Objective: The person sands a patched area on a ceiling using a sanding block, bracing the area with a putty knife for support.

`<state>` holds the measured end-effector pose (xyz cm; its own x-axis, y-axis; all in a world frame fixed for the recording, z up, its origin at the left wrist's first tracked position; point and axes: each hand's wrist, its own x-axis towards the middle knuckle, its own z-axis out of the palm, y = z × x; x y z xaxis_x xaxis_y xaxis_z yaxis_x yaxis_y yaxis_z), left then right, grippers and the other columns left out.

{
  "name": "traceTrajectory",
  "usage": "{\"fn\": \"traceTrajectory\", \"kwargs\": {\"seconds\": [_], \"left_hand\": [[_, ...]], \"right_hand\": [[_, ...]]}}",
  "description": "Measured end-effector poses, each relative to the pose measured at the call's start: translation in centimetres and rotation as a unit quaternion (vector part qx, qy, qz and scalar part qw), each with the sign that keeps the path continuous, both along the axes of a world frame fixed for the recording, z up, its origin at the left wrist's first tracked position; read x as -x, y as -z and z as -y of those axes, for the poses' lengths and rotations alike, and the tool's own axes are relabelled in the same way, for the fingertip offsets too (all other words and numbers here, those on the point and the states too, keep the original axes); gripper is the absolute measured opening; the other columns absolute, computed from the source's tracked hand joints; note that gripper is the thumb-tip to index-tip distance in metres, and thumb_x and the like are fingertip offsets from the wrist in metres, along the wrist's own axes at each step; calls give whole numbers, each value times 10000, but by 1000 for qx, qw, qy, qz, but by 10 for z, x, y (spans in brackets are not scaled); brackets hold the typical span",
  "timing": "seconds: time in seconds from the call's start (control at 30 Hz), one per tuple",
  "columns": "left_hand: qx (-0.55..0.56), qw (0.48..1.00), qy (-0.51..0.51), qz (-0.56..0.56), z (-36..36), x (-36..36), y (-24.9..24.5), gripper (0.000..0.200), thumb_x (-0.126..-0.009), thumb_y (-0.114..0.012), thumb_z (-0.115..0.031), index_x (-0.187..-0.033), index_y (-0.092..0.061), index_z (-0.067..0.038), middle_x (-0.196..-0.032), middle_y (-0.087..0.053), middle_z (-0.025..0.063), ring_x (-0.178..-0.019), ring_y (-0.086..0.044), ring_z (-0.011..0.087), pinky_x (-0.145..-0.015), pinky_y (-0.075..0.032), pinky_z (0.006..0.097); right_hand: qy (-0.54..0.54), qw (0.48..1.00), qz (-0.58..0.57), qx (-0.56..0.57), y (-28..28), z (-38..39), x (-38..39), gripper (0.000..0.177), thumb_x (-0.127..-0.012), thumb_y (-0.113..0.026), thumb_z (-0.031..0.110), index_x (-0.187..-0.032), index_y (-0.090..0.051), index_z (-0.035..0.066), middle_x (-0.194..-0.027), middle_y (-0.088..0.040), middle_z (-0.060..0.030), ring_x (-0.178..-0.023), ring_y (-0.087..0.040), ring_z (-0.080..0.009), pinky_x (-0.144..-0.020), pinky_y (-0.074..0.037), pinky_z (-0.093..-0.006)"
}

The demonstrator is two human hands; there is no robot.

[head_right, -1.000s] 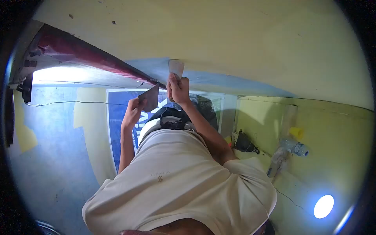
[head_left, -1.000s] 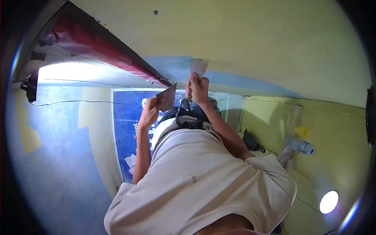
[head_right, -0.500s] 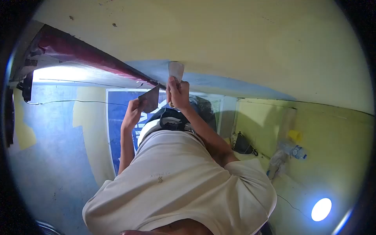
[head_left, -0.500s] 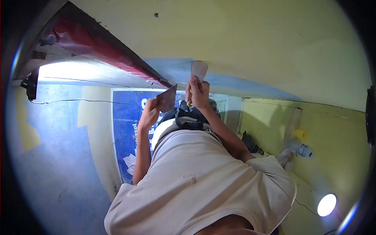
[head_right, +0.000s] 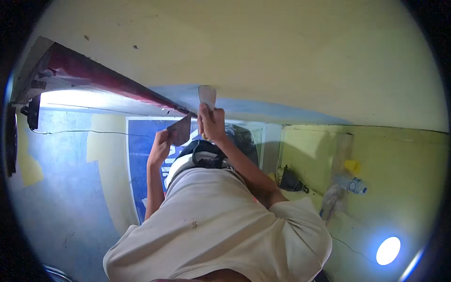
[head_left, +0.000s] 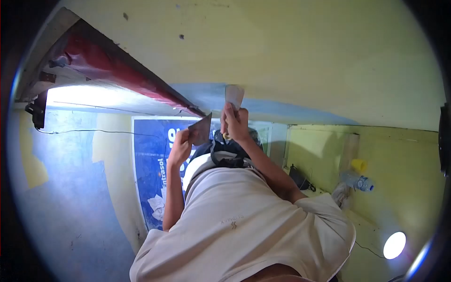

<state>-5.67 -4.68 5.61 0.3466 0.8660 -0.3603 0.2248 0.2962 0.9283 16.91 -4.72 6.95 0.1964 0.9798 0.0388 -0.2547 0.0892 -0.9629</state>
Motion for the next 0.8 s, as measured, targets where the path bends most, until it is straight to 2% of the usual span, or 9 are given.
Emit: {"fn": "traceTrajectory", "kwargs": {"seconds": [0.03, 0.13, 0.27, 0.3, 0.43, 0.57, 0.67, 0.7, 0.8], "left_hand": [[-10, 1000, 0, 10, 1, -1, 0, 240, -1027, -599, -183, -1018, -644, 52, -833, -609, -22, -804, -492, 63, -708, -425, 281], [-22, 1000, -8, -18, 5, -7, -15, 239, -1033, -581, -170, -1063, -648, 57, -858, -631, -17, -822, -514, 69, -734, -437, 279], [-12, 1000, 22, -13, 3, 1, -1, 246, -1041, -565, -167, -1085, -652, 59, -873, -639, -17, -824, -504, 68, -747, -441, 280], [-19, 1000, 15, 12, 4, -4, -12, 260, -1041, -567, -182, -1077, -652, 61, -868, -631, -17, -825, -495, 67, -736, -439, 284], [-35, 999, 25, -13, 2, -3, -15, 272, -1042, -571, -198, -1070, -654, 60, -861, -629, -17, -818, -495, 68, -730, -438, 283], [-28, 999, 26, 3, 4, 1, 6, 279, -1044, -574, -206, -1056, -653, 61, -856, -634, -18, -812, -495, 69, -715, -431, 282], [-32, 999, 17, 0, 6, -9, -25, 272, -1045, -569, -199, -1041, -656, 59, -848, -628, -23, -804, -483, 65, -704, -423, 282], [-27, 999, -23, -15, 10, -14, -30, 265, -1045, -564, -185, -1051, -656, 63, -839, -614, -30, -801, -474, 62, -702, -418, 281], [-39, 999, -1, -13, 10, -11, -17, 260, -1043, -561, -176, -1074, -654, 65, -836, -604, -32, -804, -476, 63, -705, -415, 281]], "right_hand": [[3, 999, -35, 25, -7, 0, 2, 529, -1076, -486, 328, -619, -517, 63, -465, -488, -16, -375, -481, -93, -382, -367, -257], [-2, 999, 33, 16, 0, -3, -3, 524, -1087, -452, 350, -653, -526, 65, -484, -524, -38, -398, -490, -99, -396, -364, -254], [-3, 1000, 13, -1, 3, -1, -2, 533, -1076, -488, 340, -621, -509, 63, -469, -497, -14, -364, -479, -92, -370, -363, -260], [5, 1000, 26, 12, -1, -2, -2, 539, -1079, -479, 351, -625, -511, 63, -467, -492, -14, -366, -480, -91, -369, -364, -260], [-13, 1000, 0, 20, 0, 2, -2, 537, -1077, -484, 360, -632, -516, 61, -466, -481, -13, -368, -481, -89, -367, -360, -258], [7, 999, 39, 6, 10, -3, -3, 541, -1077, -489, 348, -621, -515, 57, -460, -471, -8, -362, -467, -96, -364, -345, -258], [-6, 1000, -16, 26, 4, 1, 3, 537, -1074, -496, 356, -627, -518, 59, -462, -479, -14, -361, -464, -98, -365, -341, -258], [-8, 1000, -6, 15, 4, -2, 3, 532, -1074, -496, 355, -632, -518, 60, -465, -481, -14, -360, -464, -98, -365, -343, -259], [-14, 1000, 7, 2, 2, -4, 0, 518, -1074, -494, 355, -647, -521, 62, -473, -484, -13, -360, -465, -98, -367, -351, -260]]}}
